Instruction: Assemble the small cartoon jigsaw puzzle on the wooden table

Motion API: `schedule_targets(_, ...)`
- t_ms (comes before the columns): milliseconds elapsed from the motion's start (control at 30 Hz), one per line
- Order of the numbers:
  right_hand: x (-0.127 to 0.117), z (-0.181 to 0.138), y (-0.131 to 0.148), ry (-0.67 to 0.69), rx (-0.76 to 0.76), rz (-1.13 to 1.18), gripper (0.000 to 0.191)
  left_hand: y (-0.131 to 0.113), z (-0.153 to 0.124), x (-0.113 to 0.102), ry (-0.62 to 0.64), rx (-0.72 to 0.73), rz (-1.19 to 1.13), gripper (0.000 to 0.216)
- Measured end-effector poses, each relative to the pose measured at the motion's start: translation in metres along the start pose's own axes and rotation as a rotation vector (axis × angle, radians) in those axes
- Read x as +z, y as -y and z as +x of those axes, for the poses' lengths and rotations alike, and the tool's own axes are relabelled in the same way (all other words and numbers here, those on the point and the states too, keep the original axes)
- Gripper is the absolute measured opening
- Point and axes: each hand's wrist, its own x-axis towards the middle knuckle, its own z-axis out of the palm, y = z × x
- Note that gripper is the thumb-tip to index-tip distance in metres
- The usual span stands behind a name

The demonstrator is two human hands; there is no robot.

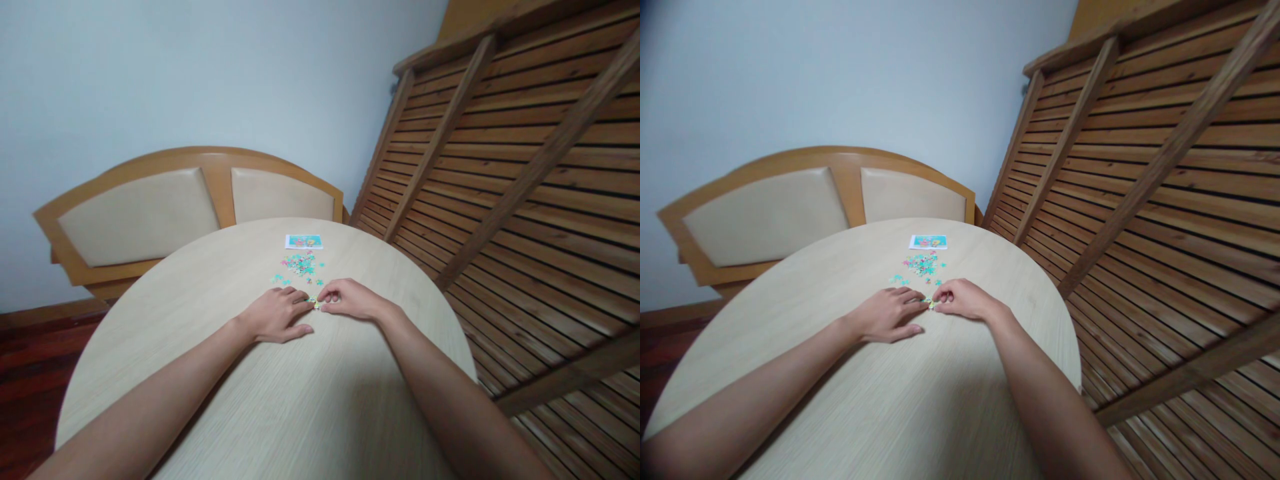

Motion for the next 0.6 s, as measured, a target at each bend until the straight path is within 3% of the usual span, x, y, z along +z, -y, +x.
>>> schedule_targets(233,-0.0024,-0.0001,0.0047,0.059,-0.077,-0.077,0.026,-0.0023,0.0006,0.0016,-0.025,-0.008,-0.014,0.052)
schedule_targets(600,0.0007,0.0021,0.0069,0.025,-0.092,-0.19,0.02,-0.0047,0.0012,0.0037,-0.036,-0.018,-0.019,0.049)
